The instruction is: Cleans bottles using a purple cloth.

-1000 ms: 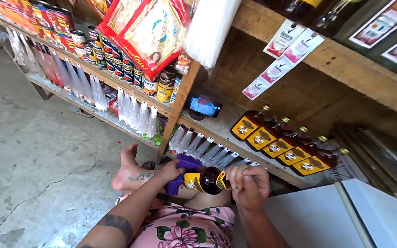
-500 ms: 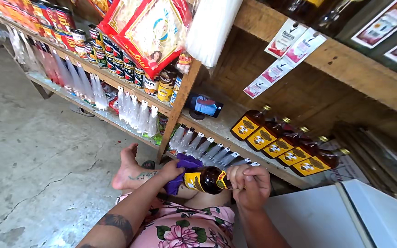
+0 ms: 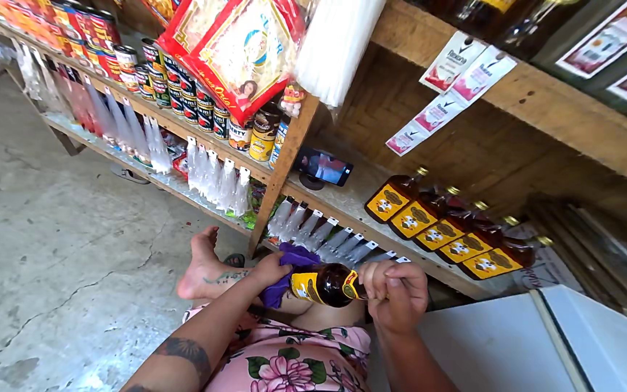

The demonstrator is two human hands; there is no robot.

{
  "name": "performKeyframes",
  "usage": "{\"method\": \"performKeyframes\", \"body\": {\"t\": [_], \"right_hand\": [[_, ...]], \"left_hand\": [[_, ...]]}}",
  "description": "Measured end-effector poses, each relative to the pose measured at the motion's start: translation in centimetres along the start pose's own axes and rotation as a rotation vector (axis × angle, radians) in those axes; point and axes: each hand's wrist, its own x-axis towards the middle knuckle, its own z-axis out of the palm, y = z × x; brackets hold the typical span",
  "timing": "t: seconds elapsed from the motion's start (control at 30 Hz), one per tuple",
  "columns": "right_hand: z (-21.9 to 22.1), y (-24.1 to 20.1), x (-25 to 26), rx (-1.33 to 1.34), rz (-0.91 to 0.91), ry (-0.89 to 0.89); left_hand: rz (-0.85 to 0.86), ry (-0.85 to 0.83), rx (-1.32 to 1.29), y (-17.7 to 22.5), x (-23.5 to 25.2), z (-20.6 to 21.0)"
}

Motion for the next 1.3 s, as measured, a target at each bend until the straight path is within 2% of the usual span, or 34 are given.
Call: {"method": "performKeyframes", "body": {"t": [1.2, 1.3], "right_hand": [[-0.05, 0.03, 0.13, 0.011, 0.001, -0.005], [-0.11, 0.05, 0.12, 0.009, 0.001, -0.002]], "left_hand": [[0.001, 0.008, 0.004, -0.20, -0.12, 0.09], [-0.024, 0.020, 0.135, -0.18, -0.34, -0.07]]}}
